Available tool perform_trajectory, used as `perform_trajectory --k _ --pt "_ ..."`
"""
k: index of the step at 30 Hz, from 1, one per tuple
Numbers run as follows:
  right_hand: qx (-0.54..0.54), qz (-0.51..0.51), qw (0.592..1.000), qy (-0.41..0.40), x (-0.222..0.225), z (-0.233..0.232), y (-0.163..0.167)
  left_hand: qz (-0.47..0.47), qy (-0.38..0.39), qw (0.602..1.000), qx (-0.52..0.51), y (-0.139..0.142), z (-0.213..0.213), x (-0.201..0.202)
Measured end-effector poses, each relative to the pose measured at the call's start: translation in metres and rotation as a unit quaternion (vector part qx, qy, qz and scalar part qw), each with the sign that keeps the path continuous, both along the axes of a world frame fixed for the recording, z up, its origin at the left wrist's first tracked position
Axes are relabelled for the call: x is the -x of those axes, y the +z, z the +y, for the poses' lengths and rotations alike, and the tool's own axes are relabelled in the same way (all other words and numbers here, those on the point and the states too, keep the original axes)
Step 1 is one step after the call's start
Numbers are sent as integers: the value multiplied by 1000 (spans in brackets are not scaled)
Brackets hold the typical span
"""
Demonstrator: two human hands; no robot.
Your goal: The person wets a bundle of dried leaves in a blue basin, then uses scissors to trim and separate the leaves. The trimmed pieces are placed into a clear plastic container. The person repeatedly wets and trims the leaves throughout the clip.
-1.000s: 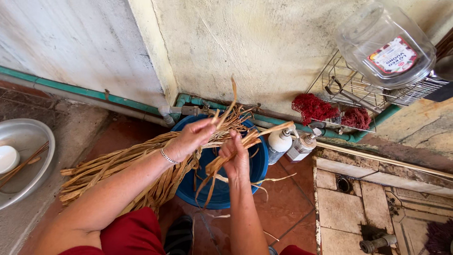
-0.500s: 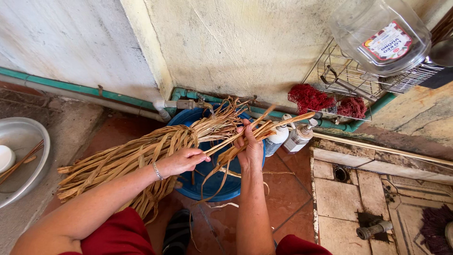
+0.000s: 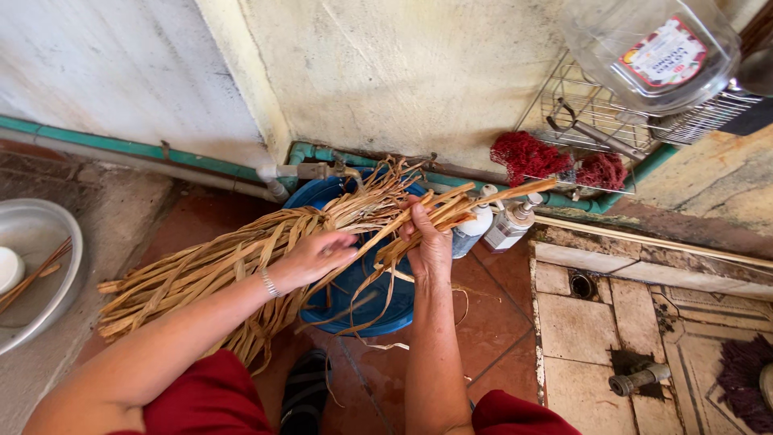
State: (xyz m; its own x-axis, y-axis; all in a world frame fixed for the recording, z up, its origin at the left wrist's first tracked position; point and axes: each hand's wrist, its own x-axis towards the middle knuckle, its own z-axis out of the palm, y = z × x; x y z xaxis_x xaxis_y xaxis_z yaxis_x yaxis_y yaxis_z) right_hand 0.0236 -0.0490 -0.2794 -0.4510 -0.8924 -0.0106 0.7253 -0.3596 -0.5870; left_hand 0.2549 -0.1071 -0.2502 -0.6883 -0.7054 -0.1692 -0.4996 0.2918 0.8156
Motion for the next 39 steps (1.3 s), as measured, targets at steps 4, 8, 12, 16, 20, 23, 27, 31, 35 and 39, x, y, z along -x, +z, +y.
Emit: perform_trajectory --k 4,8,12,16,20,23,27,31,35,39 --pt "0 8 998 63 -23 -7 -4 133 25 983 127 14 -9 36" --pt "-17 30 999 37 -31 -10 -6 158 41 979 123 22 -13 49" --pt "-13 62 998 14 -24 -10 -9 215 83 972 40 29 -18 53" --pt "-10 78 995 61 -25 -11 -16 272 109 955 -49 36 -21 56" --pt "-2 91 992 92 -33 -13 -18 254 82 961 -75 37 -18 58" --pt "16 165 980 114 -38 -10 -8 298 75 947 -87 36 -23 57" --pt "-3 62 988 138 -36 -6 12 385 112 908 -123 39 -33 53" --pt "-32 107 985 129 -33 -4 16 259 133 943 -159 36 -22 57" --pt "-6 102 986 131 -38 -9 2 240 44 968 -54 36 -4 67" --pt "-21 84 991 98 -42 -12 -3 200 55 978 -31 40 -2 70"
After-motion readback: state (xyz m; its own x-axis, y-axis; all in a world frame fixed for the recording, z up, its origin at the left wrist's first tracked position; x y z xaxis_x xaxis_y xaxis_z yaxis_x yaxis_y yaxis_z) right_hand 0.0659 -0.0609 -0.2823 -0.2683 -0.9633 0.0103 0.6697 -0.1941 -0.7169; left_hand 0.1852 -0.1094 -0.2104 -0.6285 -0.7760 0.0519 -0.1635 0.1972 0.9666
